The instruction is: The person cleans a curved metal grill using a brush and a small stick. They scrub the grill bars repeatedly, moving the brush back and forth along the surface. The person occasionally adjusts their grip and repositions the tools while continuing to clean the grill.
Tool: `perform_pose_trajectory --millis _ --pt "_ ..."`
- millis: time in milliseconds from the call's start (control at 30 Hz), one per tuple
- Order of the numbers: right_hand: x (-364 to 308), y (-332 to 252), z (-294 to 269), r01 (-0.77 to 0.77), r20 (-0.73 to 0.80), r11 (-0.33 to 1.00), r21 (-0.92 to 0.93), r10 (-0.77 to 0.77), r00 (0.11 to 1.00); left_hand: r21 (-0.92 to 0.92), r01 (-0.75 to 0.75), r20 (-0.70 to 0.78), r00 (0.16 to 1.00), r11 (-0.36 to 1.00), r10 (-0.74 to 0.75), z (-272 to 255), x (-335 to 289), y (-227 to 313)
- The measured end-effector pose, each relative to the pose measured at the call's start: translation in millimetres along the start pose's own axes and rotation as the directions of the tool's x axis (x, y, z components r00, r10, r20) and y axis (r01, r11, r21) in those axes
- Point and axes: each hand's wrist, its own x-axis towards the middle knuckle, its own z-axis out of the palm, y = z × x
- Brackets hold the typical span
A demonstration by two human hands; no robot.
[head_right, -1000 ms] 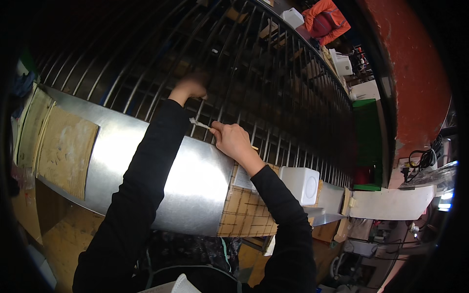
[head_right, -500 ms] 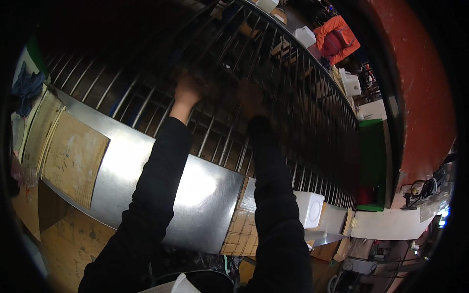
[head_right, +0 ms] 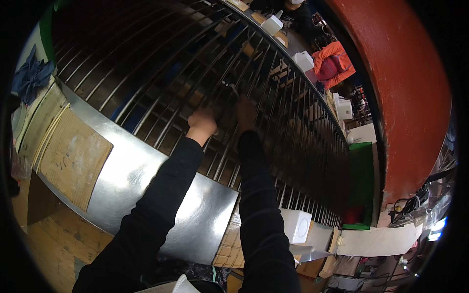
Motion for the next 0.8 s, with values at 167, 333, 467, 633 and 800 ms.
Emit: perform_pose_trajectory --millis 167,333,467,633,800 --pt "10.5 0.4 1.8 -0.038 0.002 0.999 -0.007 0.038 0.999 0.004 -0.040 -0.027 0.999 0.999 0.041 9.0 3.2 4.9" --pt "22.6 5.9 13.7 0.184 -0.073 0.983 -0.019 -0.185 0.980 -0.014 -0.056 -0.032 0.998 0.998 0.056 10.5 4.1 8.0" --pt "4.0 2.6 13.9 0.134 -0.036 0.991 -0.022 -0.135 0.990 0.016 -0.062 -0.045 0.997 0.998 0.063 8.3 4.7 7.2" --pt "-53.4 -18.0 -9.3 0.101 0.000 0.995 -0.004 -0.101 0.995 0.025 -0.101 0.045 0.994 0.995 0.100 9.6 6.0 0.7" --pt "-90.7 -32.1 -28.7 0.039 0.126 0.999 0.027 -0.042 0.991 0.010 -0.110 0.037 0.993 0.994 0.109 5.7 2.4 -3.9"
